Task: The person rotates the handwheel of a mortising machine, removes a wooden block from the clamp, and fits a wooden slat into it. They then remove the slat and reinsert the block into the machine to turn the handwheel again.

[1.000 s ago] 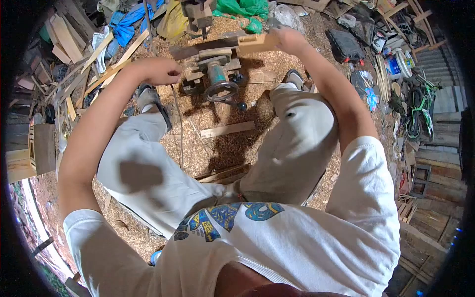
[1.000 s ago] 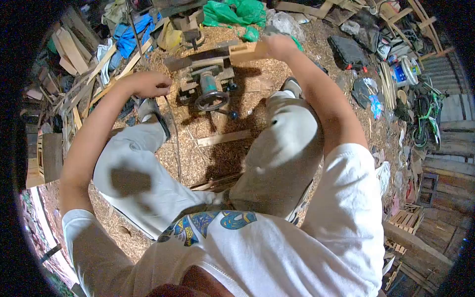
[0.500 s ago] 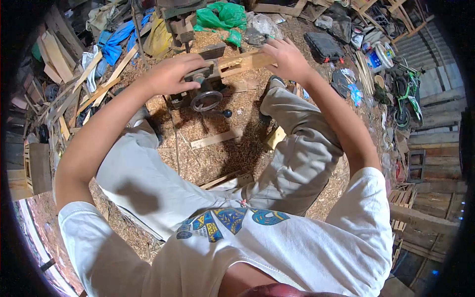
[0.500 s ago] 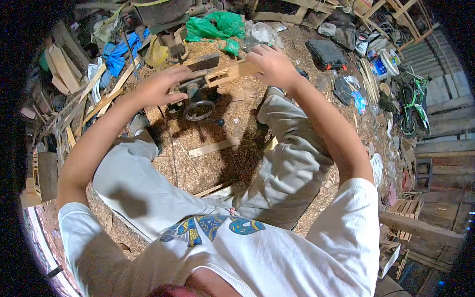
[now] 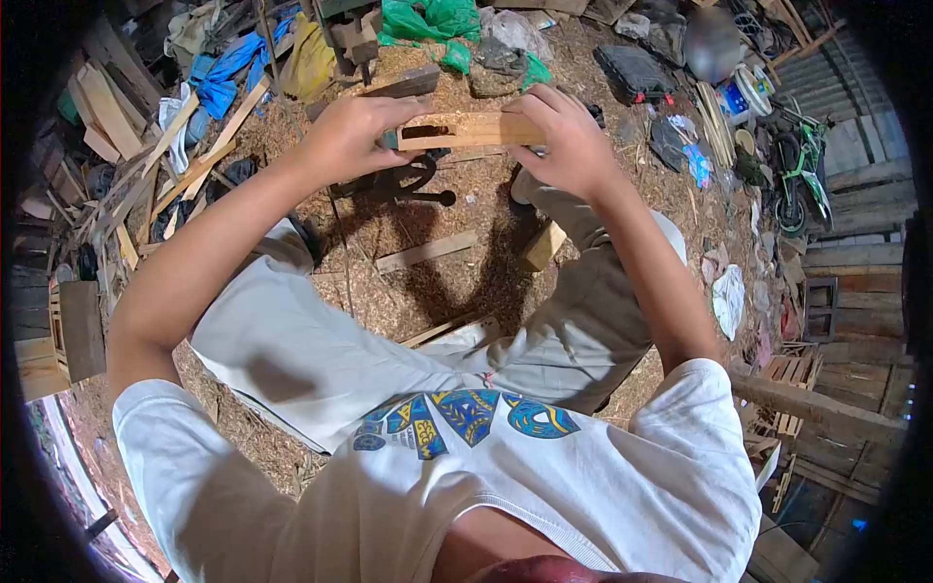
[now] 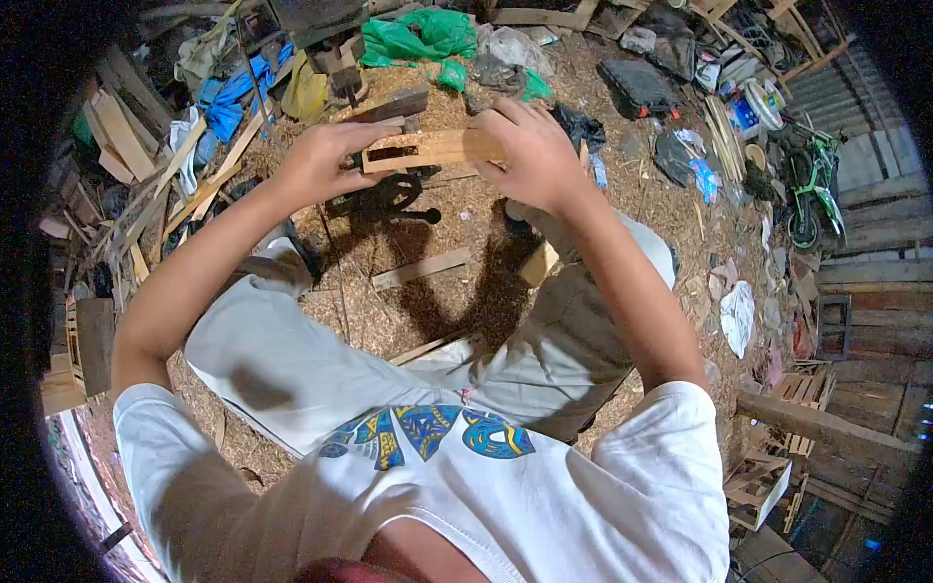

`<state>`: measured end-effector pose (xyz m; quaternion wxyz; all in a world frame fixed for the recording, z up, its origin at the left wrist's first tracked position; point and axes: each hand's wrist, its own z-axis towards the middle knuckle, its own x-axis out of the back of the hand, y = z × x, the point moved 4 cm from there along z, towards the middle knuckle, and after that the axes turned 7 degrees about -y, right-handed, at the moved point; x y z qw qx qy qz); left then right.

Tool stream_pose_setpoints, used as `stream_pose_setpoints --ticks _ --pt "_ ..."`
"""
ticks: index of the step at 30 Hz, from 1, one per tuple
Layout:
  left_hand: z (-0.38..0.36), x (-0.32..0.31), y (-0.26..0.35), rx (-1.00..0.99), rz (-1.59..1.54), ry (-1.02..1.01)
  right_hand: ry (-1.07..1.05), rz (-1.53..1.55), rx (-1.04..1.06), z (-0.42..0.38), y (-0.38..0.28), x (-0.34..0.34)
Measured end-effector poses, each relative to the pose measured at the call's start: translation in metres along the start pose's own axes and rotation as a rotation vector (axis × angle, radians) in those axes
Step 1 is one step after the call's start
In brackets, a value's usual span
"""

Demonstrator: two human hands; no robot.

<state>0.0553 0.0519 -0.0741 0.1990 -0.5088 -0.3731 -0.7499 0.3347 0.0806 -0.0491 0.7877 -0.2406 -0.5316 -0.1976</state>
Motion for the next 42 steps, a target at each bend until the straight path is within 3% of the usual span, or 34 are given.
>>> stream_pose_setpoints --ticks 7,13,15,18,27,31,33,36,42 --pt "-0.014 0.001 0.019 -0.01 0.061 -0.01 -0.1 0.085 -0.042 -0.005 -0.005 -0.012" --pt "-0.022 -0.009 0.016 -0.042 0.04 -0.002 -0.035 -0.055 0.12 0.002 -0.017 -0.026" --pt "-0.02 -0.011 0.012 0.008 0.013 -0.051 -0.211 0.018 0.084 -0.001 -0.016 -0.041" --pt "-0.016 -0.01 0.0 0.04 -0.045 -0.075 -0.237 0.026 0.051 -0.003 -0.018 -0.051" --pt "-0.028 0.0 -0.036 0.113 -0.083 -0.024 -0.194 0.007 -0.067 -0.013 -0.01 -0.073" --pt "-0.03 0.0 -0.04 0.113 -0.049 -0.029 -0.212 -0.01 -0.072 -0.013 -0.008 -0.082" --pt "-0.031 0.0 -0.041 0.102 -0.03 -0.013 -0.12 0.035 -0.014 -0.011 -0.013 -0.075" --pt "-0.033 0.002 -0.043 0.096 -0.035 0.0 -0.25 -0.047 -0.047 -0.006 -0.022 -0.071" --pt "-0.04 0.002 -0.041 0.102 -0.011 -0.014 -0.2 0.031 -0.048 -0.007 -0.027 -0.074"
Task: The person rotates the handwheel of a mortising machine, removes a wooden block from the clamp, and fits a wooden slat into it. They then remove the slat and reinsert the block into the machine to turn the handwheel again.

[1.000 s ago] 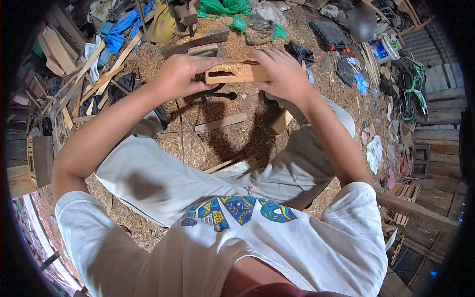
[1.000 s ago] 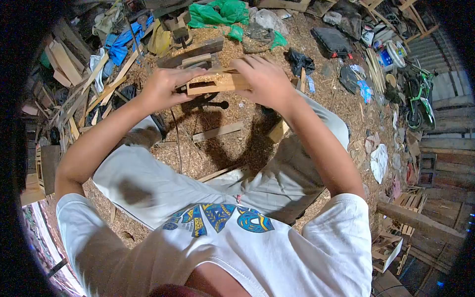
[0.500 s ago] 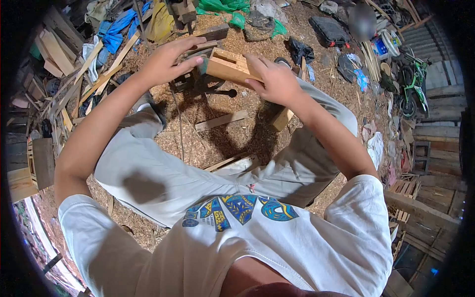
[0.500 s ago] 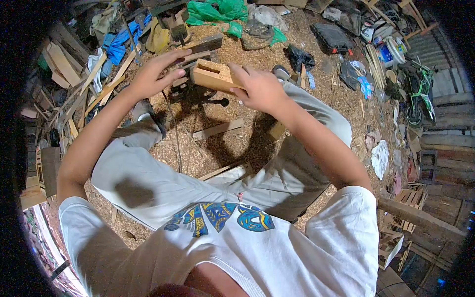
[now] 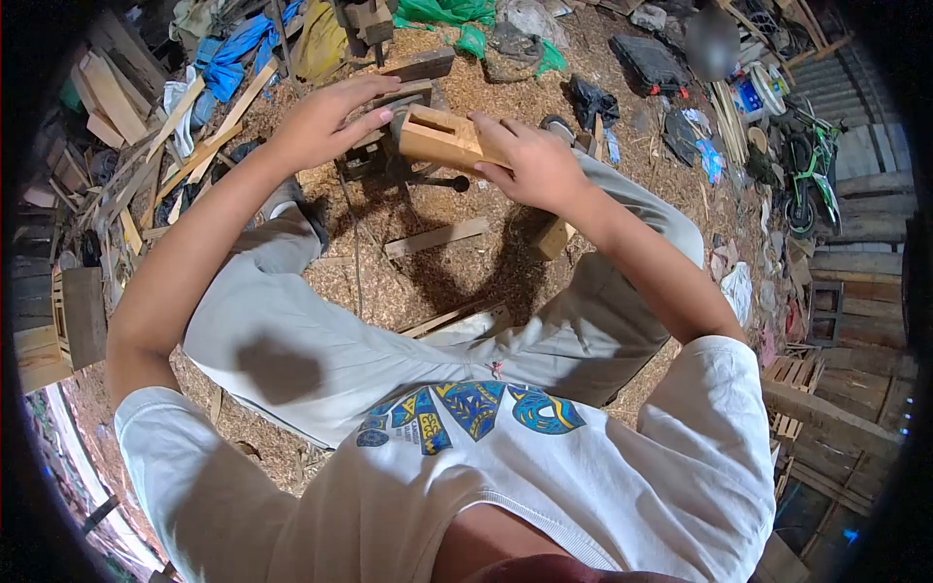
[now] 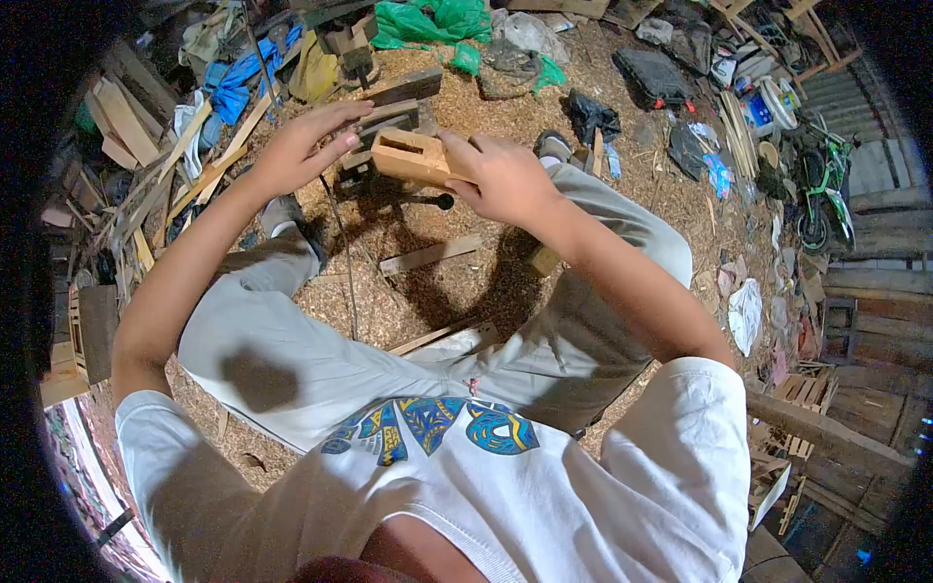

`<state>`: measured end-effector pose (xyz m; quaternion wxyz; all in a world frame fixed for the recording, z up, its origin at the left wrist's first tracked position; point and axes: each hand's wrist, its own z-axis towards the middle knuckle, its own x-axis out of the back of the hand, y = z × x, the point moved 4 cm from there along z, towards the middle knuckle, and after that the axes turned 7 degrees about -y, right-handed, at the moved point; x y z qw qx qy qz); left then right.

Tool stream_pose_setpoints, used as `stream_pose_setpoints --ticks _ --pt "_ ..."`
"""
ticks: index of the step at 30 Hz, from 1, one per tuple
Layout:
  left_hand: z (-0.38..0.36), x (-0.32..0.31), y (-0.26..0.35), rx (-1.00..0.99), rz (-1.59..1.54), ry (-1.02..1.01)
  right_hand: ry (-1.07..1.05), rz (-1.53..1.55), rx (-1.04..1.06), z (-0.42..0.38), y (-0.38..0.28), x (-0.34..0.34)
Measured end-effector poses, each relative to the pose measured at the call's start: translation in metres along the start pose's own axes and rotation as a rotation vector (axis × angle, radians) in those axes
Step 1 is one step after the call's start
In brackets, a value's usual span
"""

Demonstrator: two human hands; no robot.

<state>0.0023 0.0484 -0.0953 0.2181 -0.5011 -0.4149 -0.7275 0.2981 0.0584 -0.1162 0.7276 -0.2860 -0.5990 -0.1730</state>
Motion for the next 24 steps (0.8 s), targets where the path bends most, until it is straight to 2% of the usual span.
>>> stream_pose_setpoints --ticks 13,16,18,21,24 --pt "-0.007 0.001 0.003 -0.048 0.031 -0.037 0.044 -0.004 0.049 0.004 -0.002 -0.005" --pt "-0.006 0.0 0.005 -0.029 -0.025 -0.084 0.006 -0.015 -0.01 0.006 0.001 -0.009" --pt "-0.007 -0.001 0.007 -0.039 0.007 -0.097 0.072 -0.002 0.059 0.004 -0.004 -0.005" --pt "-0.007 -0.002 0.011 -0.026 0.021 -0.107 -0.024 -0.026 -0.028 0.006 -0.004 -0.005" --pt "-0.007 -0.003 0.01 -0.033 0.02 -0.109 0.024 -0.01 0.019 0.002 -0.007 -0.002"
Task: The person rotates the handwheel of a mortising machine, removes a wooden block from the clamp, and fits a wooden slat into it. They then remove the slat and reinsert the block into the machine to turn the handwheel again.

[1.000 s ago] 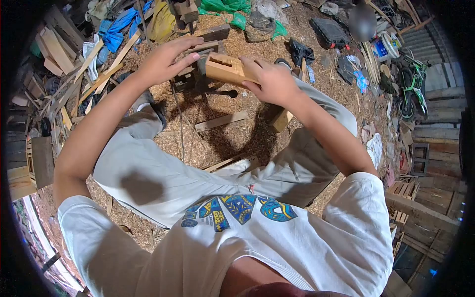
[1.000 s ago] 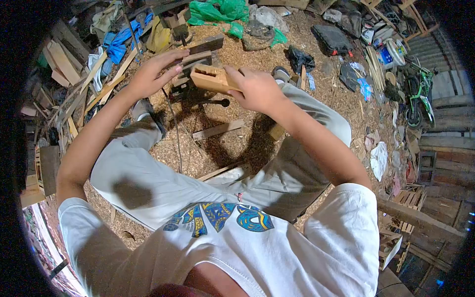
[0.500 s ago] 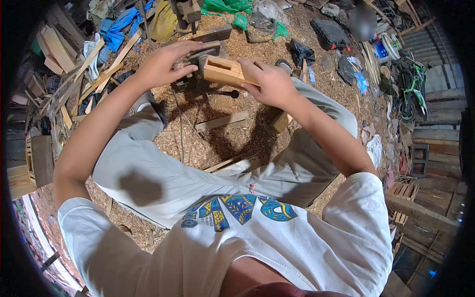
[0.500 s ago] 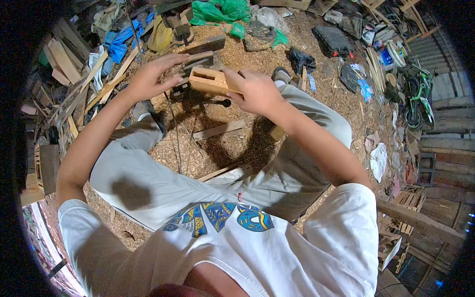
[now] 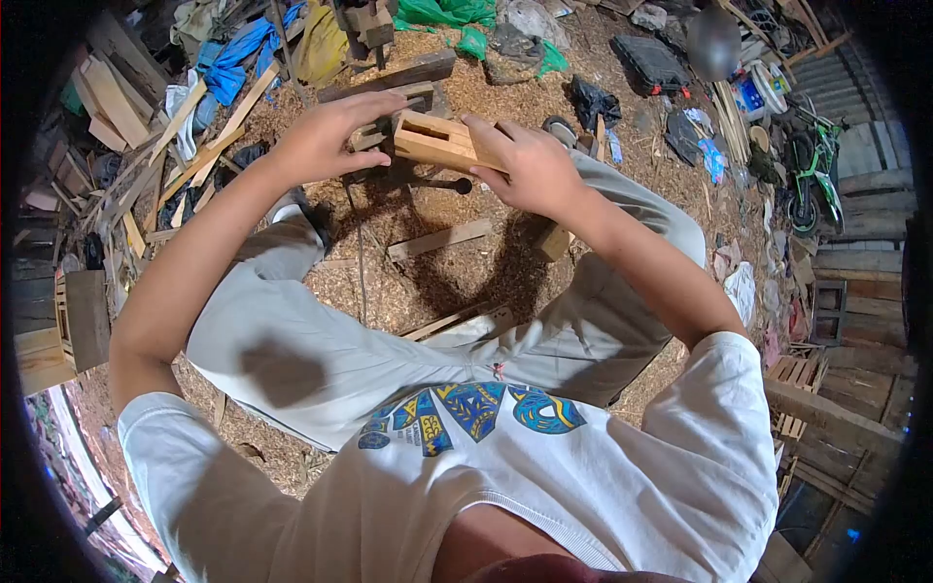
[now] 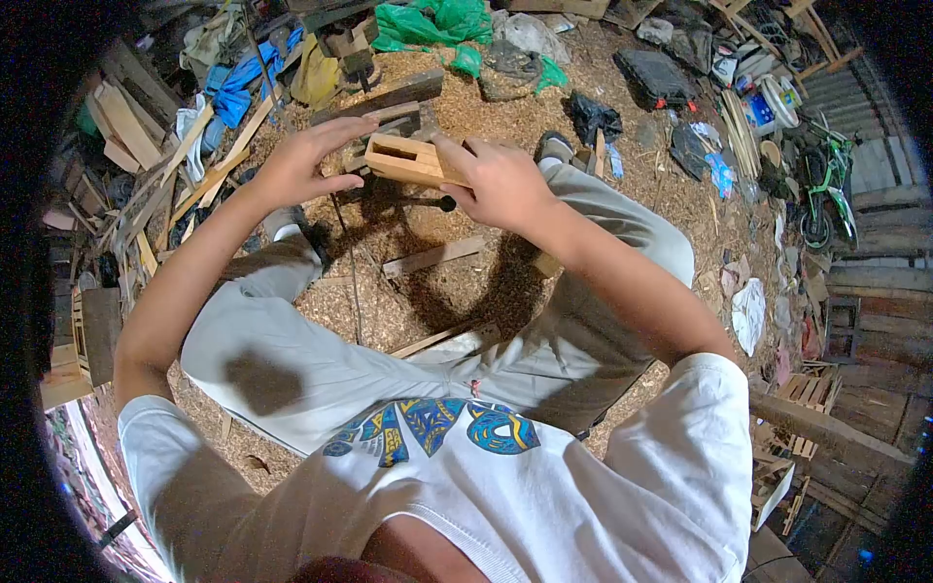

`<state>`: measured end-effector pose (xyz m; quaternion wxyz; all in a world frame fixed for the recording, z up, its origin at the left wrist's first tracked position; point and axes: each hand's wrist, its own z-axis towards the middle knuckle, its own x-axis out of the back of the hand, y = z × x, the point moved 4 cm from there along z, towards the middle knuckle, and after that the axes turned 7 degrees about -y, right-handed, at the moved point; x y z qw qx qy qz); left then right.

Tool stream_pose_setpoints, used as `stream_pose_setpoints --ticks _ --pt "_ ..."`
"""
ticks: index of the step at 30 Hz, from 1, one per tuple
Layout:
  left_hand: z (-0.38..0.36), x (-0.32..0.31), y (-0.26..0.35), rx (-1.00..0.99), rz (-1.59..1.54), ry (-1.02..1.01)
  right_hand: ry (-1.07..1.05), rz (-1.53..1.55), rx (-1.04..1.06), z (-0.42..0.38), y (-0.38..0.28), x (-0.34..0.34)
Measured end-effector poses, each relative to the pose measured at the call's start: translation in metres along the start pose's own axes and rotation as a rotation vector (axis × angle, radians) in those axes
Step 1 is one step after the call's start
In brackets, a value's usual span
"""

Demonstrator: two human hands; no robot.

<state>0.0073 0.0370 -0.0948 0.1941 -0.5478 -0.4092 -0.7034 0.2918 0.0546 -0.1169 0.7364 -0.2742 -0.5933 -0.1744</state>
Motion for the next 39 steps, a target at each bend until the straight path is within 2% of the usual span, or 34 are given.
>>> stream_pose_setpoints --ticks 10,16,18,19,21,27,30,39 --pt "0.001 0.002 0.001 -0.016 -0.005 0.023 0.003 -0.017 -0.033 -0.002 0.006 -0.002" --pt "0.004 0.0 0.009 0.04 -0.011 0.01 -0.021 -0.03 -0.019 0.001 0.001 -0.002" --pt "0.005 -0.004 0.01 0.065 -0.08 -0.045 0.098 -0.084 0.13 0.001 -0.006 0.003" --pt "0.005 -0.006 0.007 0.067 -0.079 -0.046 0.098 -0.082 0.131 0.002 -0.008 0.005" --pt "0.006 -0.009 0.01 -0.141 0.029 0.023 0.212 -0.128 0.198 0.003 -0.015 0.015" --pt "0.007 -0.008 0.01 0.001 -0.122 -0.036 0.13 -0.082 0.139 0.005 -0.012 0.018" --pt "0.006 -0.01 0.005 -0.069 -0.086 0.0 0.177 -0.079 0.176 0.007 -0.013 0.019" --pt "0.008 -0.01 0.005 -0.024 -0.174 -0.027 0.174 -0.043 0.18 0.008 -0.013 0.024"
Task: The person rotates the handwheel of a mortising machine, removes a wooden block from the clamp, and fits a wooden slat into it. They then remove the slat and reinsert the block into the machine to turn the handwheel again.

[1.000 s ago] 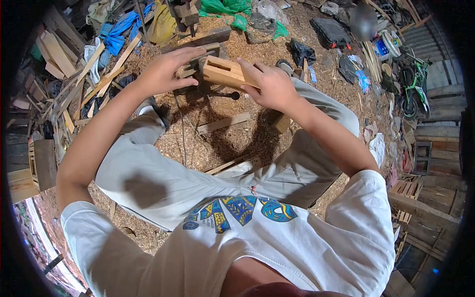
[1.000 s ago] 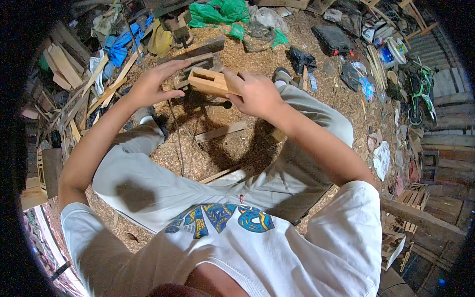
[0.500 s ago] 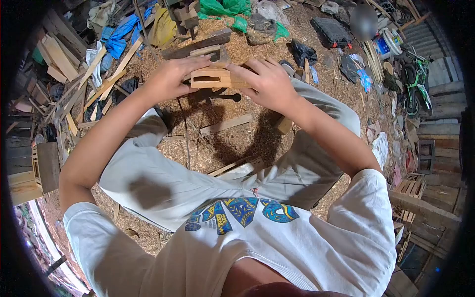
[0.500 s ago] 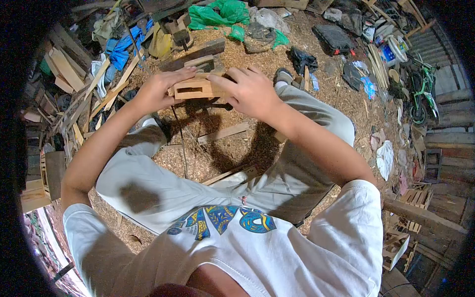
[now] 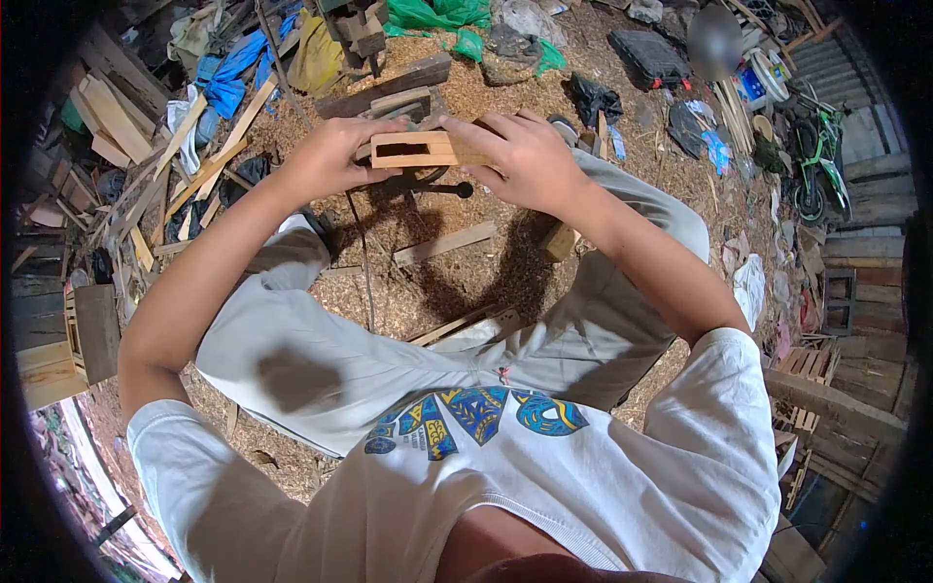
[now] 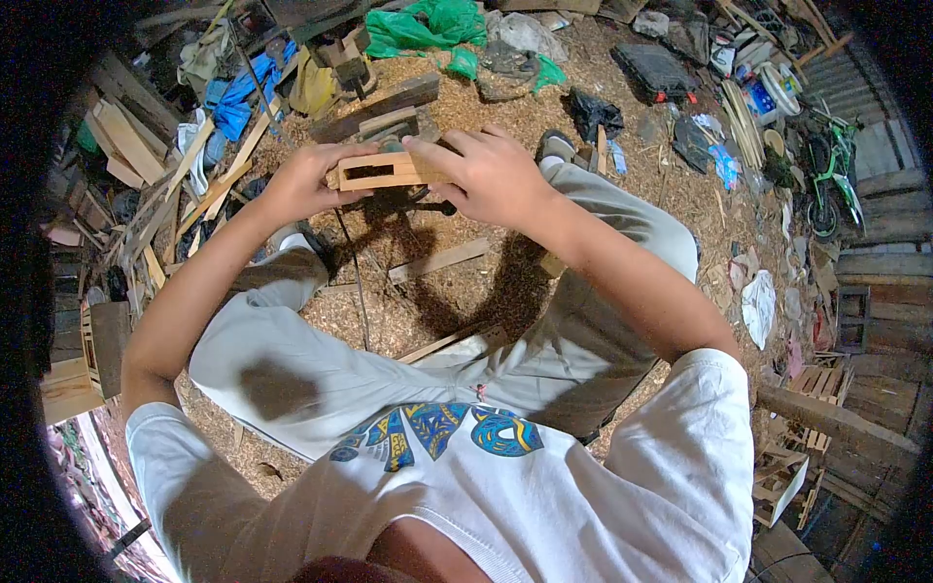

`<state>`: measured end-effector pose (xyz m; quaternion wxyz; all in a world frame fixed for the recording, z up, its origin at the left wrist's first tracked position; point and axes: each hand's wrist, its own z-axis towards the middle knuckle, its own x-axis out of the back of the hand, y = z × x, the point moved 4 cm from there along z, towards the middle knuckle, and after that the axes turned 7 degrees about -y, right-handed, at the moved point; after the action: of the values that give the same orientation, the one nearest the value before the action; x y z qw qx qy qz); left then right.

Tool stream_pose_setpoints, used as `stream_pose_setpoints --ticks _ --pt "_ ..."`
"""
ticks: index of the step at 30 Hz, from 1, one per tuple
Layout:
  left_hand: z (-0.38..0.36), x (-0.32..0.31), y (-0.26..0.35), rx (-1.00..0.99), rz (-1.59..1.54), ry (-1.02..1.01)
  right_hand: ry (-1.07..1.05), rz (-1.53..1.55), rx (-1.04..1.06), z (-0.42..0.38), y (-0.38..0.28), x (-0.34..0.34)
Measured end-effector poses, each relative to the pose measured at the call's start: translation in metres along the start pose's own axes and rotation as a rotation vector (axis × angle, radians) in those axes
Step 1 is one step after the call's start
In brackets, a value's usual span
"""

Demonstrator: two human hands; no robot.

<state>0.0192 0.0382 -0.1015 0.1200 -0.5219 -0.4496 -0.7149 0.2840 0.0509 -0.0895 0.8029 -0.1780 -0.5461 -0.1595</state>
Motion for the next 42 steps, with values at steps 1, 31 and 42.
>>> stream_pose_setpoints --ticks 1,31,42 --pt "0.001 0.0 -0.002 0.0 0.0 0.0 0.0 0.0 0.0 0.0 0.0 0.001" --pt "-0.009 0.008 0.011 0.045 0.102 0.023 0.018 -0.14 0.049 -0.011 0.002 -0.016" --pt "-0.01 0.001 0.012 -0.04 0.148 0.007 0.019 -0.049 0.017 -0.004 0.001 -0.018"
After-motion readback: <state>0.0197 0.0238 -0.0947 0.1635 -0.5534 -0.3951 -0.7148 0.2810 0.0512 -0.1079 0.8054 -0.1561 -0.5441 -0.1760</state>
